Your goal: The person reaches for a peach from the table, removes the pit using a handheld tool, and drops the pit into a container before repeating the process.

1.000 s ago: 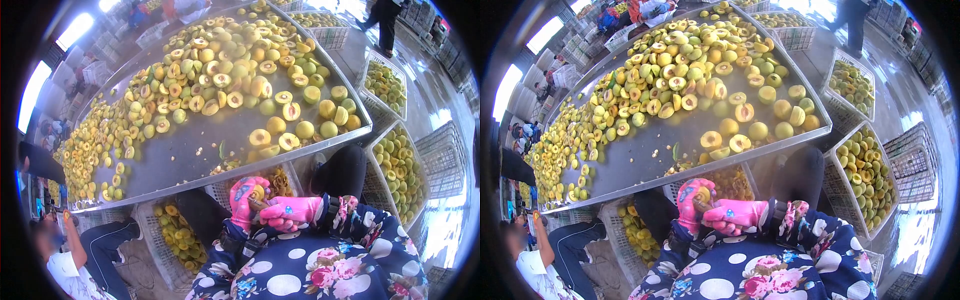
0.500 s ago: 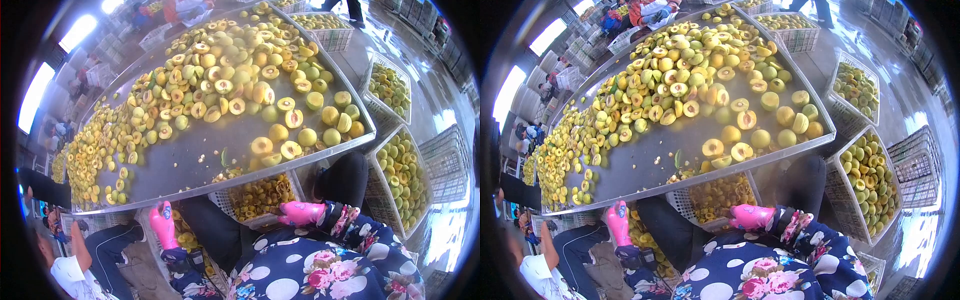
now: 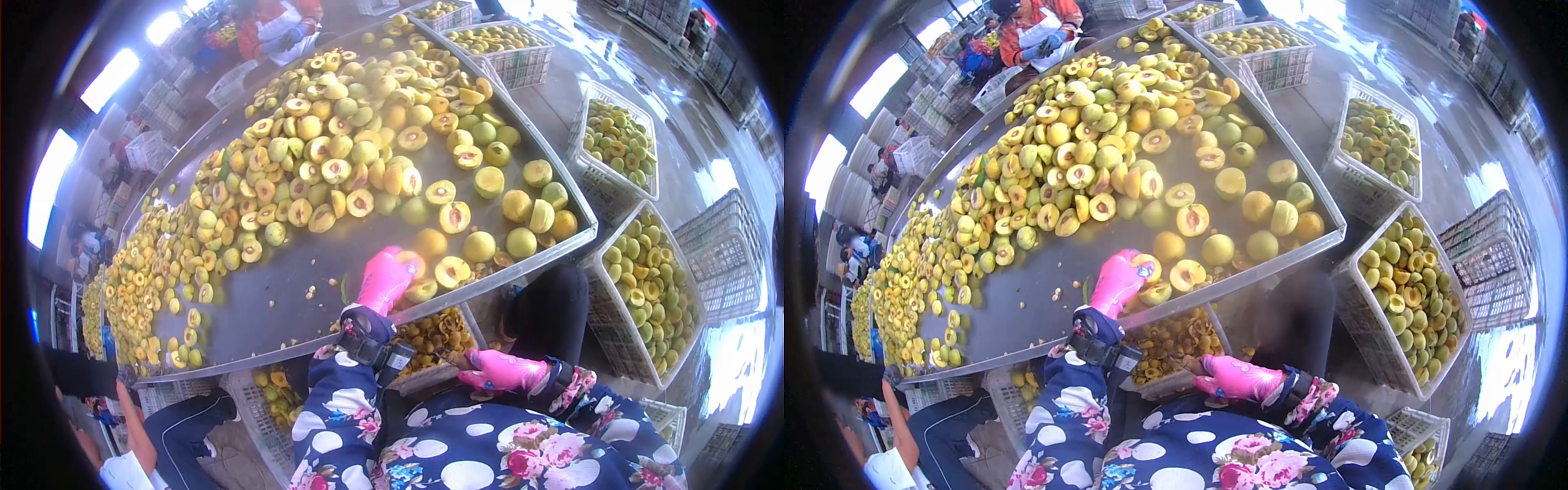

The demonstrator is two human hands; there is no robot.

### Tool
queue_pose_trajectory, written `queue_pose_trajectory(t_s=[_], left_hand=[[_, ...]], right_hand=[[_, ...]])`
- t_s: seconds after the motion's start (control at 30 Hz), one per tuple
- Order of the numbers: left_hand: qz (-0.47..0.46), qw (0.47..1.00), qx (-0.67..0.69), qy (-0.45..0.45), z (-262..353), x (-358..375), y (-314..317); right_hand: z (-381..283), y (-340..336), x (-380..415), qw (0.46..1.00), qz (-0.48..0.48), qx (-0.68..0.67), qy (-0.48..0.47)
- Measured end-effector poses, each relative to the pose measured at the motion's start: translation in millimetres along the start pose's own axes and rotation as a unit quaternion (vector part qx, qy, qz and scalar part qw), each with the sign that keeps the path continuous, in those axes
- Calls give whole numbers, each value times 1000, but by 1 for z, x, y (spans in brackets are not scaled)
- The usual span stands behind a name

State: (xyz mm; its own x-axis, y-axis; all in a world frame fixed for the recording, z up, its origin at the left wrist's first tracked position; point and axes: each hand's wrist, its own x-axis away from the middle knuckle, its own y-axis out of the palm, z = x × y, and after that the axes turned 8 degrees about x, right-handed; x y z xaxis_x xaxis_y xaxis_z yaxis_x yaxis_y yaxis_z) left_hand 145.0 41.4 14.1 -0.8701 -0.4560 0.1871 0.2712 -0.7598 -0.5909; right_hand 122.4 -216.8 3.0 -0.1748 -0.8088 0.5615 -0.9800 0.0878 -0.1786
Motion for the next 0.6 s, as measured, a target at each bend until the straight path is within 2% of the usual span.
queue_pose_trajectory(t_s=[0.03, 0.07, 0.13, 0.23, 0.33, 0.37, 0.5, 0.6], left_hand=[[-22, 999, 32, -20, 7, 4, -1], [-21, 996, 83, 0, -3, 0, 4], [-12, 982, 182, 42, -28, -5, 8], [-5, 942, 336, -4, -27, 11, -2], [-12, 811, 572, -123, 1, 45, -22], [-27, 775, 622, -112, -4, 54, -23], [-42, 707, 699, -101, 4, 97, -17], [-46, 707, 698, -106, 3, 118, -12]], right_hand=[[1, -1, 2, 998, -19, -59, 8], [0, -2, 4, 992, -39, -117, 15], [-8, -6, 5, 988, -53, -144, 15], [-20, -9, 6, 979, -56, -196, -5], [-33, -11, 11, 973, -8, -225, -39], [-39, -12, 12, 972, 14, -229, -52], [-70, -17, 10, 966, 52, -236, -90], [-78, -13, 0, 966, 71, -211, -131]])
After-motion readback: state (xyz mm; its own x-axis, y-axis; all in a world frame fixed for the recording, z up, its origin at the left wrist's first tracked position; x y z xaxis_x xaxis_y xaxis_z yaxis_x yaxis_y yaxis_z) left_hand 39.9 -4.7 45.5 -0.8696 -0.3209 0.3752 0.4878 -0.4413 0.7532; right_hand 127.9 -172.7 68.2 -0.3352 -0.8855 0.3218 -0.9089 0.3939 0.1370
